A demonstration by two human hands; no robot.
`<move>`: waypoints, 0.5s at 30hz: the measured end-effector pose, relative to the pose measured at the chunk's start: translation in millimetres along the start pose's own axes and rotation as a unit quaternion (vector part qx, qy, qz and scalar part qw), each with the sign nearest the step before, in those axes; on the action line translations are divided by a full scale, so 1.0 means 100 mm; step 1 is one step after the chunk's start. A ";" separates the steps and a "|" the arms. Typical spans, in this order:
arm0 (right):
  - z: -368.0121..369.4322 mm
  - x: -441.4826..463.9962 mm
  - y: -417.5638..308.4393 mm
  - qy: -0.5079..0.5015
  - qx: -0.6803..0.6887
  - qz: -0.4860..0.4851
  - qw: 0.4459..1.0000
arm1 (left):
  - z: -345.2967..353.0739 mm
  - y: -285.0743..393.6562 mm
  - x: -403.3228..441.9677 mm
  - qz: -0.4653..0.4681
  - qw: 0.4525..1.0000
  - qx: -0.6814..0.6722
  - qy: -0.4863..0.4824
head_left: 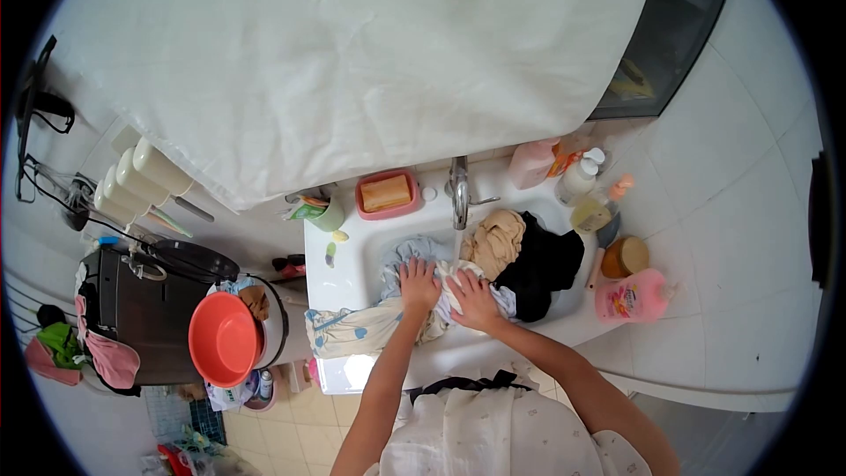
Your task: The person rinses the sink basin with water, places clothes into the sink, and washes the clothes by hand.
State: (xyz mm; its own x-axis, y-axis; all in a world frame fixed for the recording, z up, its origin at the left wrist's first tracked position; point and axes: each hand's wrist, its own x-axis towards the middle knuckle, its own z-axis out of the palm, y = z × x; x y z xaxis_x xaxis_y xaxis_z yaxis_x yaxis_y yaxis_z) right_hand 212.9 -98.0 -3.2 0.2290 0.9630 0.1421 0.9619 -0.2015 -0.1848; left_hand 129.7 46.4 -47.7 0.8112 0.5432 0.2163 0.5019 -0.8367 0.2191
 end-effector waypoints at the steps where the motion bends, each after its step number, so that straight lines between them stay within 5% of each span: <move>1: 0.00 0.00 -0.01 0.003 -0.003 0.001 1.000 | 0.01 0.00 0.00 0.003 1.000 0.005 -0.002; 8: 0.05 0.22 0.04 -0.023 0.029 0.043 0.998 | -0.05 0.00 -0.06 0.001 1.000 -0.003 -0.001; 15: -0.06 0.16 0.14 -0.029 0.062 -0.035 0.997 | -0.22 -0.01 -0.29 0.016 0.992 -0.122 0.026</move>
State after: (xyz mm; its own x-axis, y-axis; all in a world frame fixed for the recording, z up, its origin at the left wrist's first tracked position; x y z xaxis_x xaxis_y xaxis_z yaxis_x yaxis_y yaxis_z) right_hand 230.6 -86.8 2.1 0.1495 0.9833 0.1039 0.9486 -0.1130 -0.2955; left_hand 99.1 33.0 -32.7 0.8064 0.5240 0.2740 0.3828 -0.8158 0.4335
